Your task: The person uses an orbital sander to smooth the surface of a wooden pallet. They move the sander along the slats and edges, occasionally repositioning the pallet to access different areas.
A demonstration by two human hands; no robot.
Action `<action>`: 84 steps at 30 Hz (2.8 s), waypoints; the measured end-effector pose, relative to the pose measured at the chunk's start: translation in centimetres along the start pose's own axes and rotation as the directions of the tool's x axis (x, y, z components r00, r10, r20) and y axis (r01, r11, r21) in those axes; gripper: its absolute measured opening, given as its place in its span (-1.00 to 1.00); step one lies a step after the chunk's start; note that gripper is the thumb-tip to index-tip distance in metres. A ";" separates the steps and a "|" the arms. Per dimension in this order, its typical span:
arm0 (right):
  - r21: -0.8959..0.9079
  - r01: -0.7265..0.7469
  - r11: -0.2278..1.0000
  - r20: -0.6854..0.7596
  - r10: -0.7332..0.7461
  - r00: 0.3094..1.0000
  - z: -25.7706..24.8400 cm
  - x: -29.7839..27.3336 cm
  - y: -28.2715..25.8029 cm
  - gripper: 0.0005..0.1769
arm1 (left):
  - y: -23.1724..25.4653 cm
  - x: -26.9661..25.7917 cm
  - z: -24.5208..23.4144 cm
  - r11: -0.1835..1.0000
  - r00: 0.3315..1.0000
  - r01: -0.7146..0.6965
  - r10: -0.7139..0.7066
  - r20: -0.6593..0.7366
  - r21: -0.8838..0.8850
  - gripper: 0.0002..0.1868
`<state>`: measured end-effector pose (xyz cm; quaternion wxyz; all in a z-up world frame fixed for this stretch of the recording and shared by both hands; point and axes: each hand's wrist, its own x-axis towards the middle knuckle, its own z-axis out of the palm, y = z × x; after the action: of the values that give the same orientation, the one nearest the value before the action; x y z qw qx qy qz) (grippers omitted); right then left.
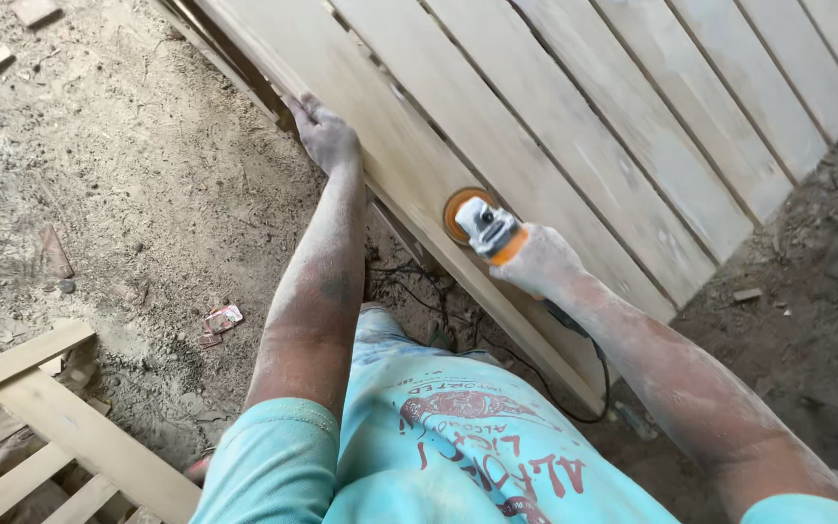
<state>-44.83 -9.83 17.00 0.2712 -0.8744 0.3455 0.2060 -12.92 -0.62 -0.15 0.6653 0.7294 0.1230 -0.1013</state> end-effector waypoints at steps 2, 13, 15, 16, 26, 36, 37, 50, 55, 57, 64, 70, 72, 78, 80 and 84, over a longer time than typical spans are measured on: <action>-0.039 0.114 0.993 -0.017 -0.115 0.993 1.3 -3.3 4.3 -0.59 | -0.3 -4.6 -0.7 0.990 0.991 0.128 -0.130 0.030 0.062 -0.36; 0.072 -0.022 0.997 -0.036 0.024 0.999 5.1 -16.8 18.2 -0.52 | -2.0 -15.6 -0.4 0.993 0.998 0.052 -0.048 -0.044 0.104 -0.40; -0.103 0.132 0.986 -0.027 -0.136 0.990 4.5 -15.1 17.8 -0.61 | -1.8 -15.5 0.1 0.987 0.998 -0.017 0.026 -0.056 0.162 -0.40; -0.245 0.242 0.939 0.033 -0.242 0.970 4.3 -14.1 17.4 -0.71 | -2.2 -16.0 -0.2 0.985 0.998 -0.022 0.032 -0.055 0.171 -0.39; -0.059 0.074 0.996 0.039 -0.071 0.997 -2.1 0.1 6.4 -0.54 | -1.9 -16.1 -0.1 0.993 0.998 -0.032 0.039 -0.055 0.118 -0.40; 0.087 0.005 0.996 -0.029 -0.002 1.000 -3.9 9.5 -4.0 -0.57 | -1.4 -17.0 0.2 0.967 0.988 0.029 0.010 -0.153 0.252 -0.39; 0.075 0.003 0.997 -0.006 -0.002 1.000 -3.7 9.5 -4.2 -0.57 | -1.4 -16.7 0.2 0.968 0.987 0.032 0.009 -0.161 0.250 -0.39; 0.021 0.049 0.999 -0.033 -0.048 0.998 0.4 -7.9 10.7 -0.55 | -2.7 -15.3 0.4 0.975 0.985 0.157 -0.144 -0.094 0.155 -0.40; 0.025 -0.066 0.998 0.004 0.066 0.998 3.9 -15.2 18.0 -0.55 | -4.4 -13.6 0.5 0.991 0.993 -0.099 0.105 -0.061 0.094 -0.39; -0.022 0.032 0.999 0.001 -0.032 0.999 4.7 -17.6 20.6 -0.59 | -4.2 -12.9 0.0 0.992 0.992 -0.091 0.098 -0.074 0.087 -0.38; 0.135 -0.187 0.973 -0.029 0.192 0.981 6.7 -23.5 25.4 -0.49 | -3.1 -14.0 -0.5 0.988 0.998 0.057 -0.051 -0.049 0.145 -0.37; 0.020 -0.133 0.991 -0.006 0.134 0.991 5.6 -19.5 22.4 -0.55 | -5.0 -13.0 -0.4 0.985 0.996 0.088 -0.086 -0.020 0.146 -0.36; -0.072 -0.044 0.996 -0.025 0.042 0.999 4.6 -16.8 20.9 -0.57 | -5.6 -12.5 0.1 0.996 0.998 0.052 -0.050 -0.032 0.070 -0.34; -0.069 0.129 0.989 -0.054 -0.132 0.990 1.6 -8.6 15.6 -0.61 | -5.6 -13.1 0.3 0.981 0.991 -0.106 0.118 -0.067 0.162 -0.30; -0.316 0.296 0.901 0.065 -0.291 0.955 0.9 -5.3 13.1 -0.72 | -5.0 -13.4 0.3 0.995 0.998 -0.036 0.041 -0.053 0.097 -0.26; -0.254 0.346 0.903 0.056 -0.343 0.938 -0.9 0.2 8.7 -0.67 | -4.6 -13.8 0.6 0.985 0.994 -0.068 0.081 -0.075 0.159 -0.26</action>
<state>-50.79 -15.84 14.72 0.1880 -0.9486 0.1544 0.2025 -27.47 -1.43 -0.24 0.6040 0.7868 0.1144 -0.0558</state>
